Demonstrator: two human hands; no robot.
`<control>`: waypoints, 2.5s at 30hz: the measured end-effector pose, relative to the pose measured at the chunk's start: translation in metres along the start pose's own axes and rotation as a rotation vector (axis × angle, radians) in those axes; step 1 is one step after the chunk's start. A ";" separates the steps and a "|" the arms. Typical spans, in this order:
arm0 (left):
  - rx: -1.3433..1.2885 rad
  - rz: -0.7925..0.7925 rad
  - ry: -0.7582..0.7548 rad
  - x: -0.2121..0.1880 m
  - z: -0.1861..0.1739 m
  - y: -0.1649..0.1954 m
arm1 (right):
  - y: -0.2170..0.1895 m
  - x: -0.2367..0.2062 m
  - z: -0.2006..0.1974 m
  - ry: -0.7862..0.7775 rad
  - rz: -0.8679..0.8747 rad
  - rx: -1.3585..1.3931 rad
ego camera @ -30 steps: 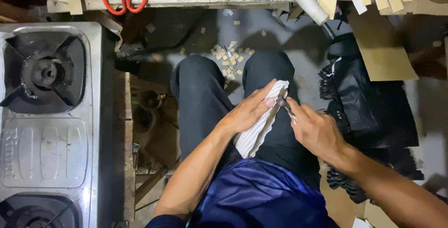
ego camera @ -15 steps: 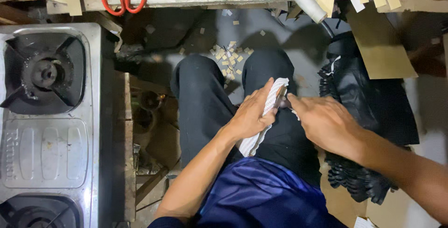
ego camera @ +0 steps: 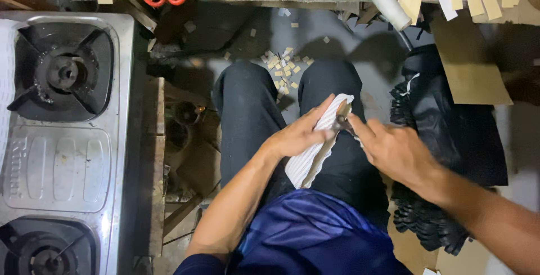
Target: The person sits on the floor holding a woven shoe upper over an insole on their lap. They use pincers to grip and pull the upper's edge, trim excess material with a blade, hammer the sole area, and finally attach and press a strap across the shoe.
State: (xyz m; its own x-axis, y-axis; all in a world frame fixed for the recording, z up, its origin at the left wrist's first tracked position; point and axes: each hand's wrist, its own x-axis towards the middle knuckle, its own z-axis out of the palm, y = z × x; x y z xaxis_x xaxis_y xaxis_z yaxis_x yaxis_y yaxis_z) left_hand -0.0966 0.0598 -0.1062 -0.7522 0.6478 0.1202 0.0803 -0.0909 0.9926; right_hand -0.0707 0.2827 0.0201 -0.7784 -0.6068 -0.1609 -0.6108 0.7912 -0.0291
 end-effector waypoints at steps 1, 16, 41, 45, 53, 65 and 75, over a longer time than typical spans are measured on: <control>-0.015 -0.052 0.019 0.001 -0.001 -0.002 | -0.001 -0.003 0.011 0.075 0.005 0.033; 0.360 -0.049 0.175 0.002 0.027 0.015 | -0.009 -0.025 0.028 -0.158 0.633 1.015; 0.317 -0.037 0.169 0.005 0.022 0.015 | 0.014 -0.010 0.000 0.014 0.098 0.206; 0.144 -0.061 0.097 0.008 0.015 0.006 | 0.009 -0.019 0.027 0.149 0.118 0.249; 0.243 -0.124 0.190 0.010 0.024 0.021 | 0.000 -0.025 0.033 0.037 0.341 0.565; 0.239 -0.216 0.175 0.017 0.027 0.030 | -0.002 -0.021 0.011 -0.032 0.298 0.221; 0.476 -0.140 0.275 0.022 0.045 0.029 | 0.007 -0.025 0.015 0.170 0.232 0.505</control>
State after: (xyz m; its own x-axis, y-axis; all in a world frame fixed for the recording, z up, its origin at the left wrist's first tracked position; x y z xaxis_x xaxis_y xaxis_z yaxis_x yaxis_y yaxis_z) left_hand -0.0816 0.1053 -0.0739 -0.9145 0.4024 0.0415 0.2057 0.3743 0.9042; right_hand -0.0534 0.3042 0.0089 -0.9216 -0.3836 -0.0594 -0.3091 0.8178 -0.4855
